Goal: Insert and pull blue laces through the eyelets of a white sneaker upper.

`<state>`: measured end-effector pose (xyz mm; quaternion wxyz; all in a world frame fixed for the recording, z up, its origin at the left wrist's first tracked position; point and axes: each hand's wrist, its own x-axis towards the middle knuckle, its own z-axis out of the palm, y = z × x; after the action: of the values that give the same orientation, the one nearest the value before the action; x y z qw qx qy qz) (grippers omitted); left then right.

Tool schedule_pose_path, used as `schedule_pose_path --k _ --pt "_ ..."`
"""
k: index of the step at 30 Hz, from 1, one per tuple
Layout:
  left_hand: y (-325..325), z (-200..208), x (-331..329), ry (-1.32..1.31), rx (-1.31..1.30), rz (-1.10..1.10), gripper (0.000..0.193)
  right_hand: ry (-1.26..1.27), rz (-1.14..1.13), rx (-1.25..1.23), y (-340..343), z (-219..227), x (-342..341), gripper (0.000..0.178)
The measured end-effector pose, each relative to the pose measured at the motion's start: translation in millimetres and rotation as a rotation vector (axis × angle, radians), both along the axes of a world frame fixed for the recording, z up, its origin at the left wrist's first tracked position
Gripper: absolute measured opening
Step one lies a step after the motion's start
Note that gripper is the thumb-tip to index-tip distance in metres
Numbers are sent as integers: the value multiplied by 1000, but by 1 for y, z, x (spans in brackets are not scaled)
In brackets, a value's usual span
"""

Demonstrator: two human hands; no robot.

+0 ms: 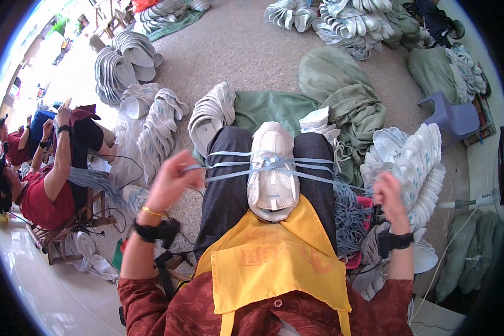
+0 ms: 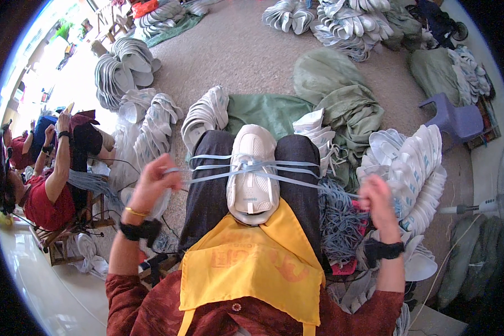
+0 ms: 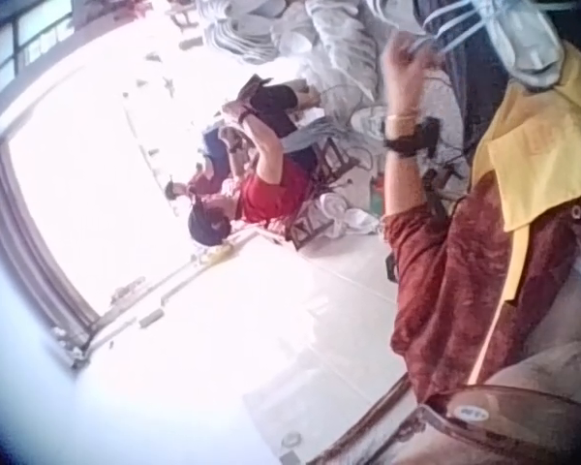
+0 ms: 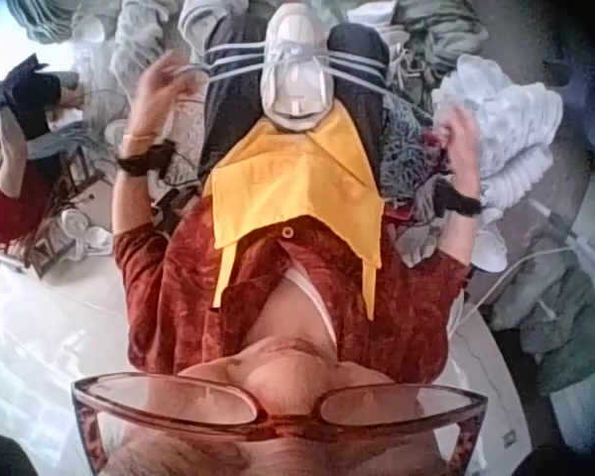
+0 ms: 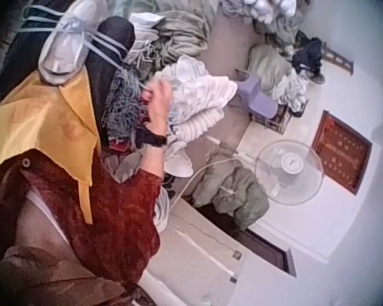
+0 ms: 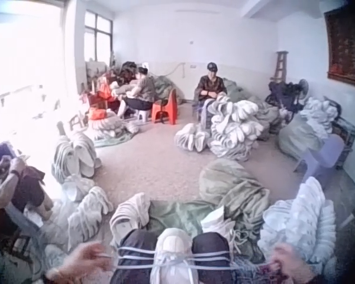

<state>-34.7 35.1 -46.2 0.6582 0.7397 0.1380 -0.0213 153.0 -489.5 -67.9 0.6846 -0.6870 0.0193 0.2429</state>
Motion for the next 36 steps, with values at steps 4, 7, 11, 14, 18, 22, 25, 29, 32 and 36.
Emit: schedule_pose_path --k 4,7,11,14,18,22,25,29,32,36 --pt "125 -3 -70 230 142 218 11 -86 -397 82 -188 -35 27 8" --pt "147 1 -99 344 134 201 14 -141 -467 -150 -201 -52 30 11" --pt "79 0 -57 -1 740 22 22 -314 -173 -514 -80 -57 24 20" --pt "11 -6 1 -201 835 83 18 -361 37 -439 42 -21 1 16" --pt "-55 -17 61 -134 533 37 22 -392 300 -301 134 9 -22 15" --pt "-83 -38 101 -206 470 76 26 -499 412 -388 164 15 -30 17" --pt "-85 -47 110 -258 461 119 30 -570 450 -415 166 15 -29 16" --pt "-86 -35 102 -305 396 210 19 -612 449 -423 165 14 -28 13" --pt "-89 -26 86 -319 316 177 8 -535 424 -381 159 6 -28 11" --pt "-105 -23 67 -499 77 99 12 -346 437 -323 153 3 -29 12"
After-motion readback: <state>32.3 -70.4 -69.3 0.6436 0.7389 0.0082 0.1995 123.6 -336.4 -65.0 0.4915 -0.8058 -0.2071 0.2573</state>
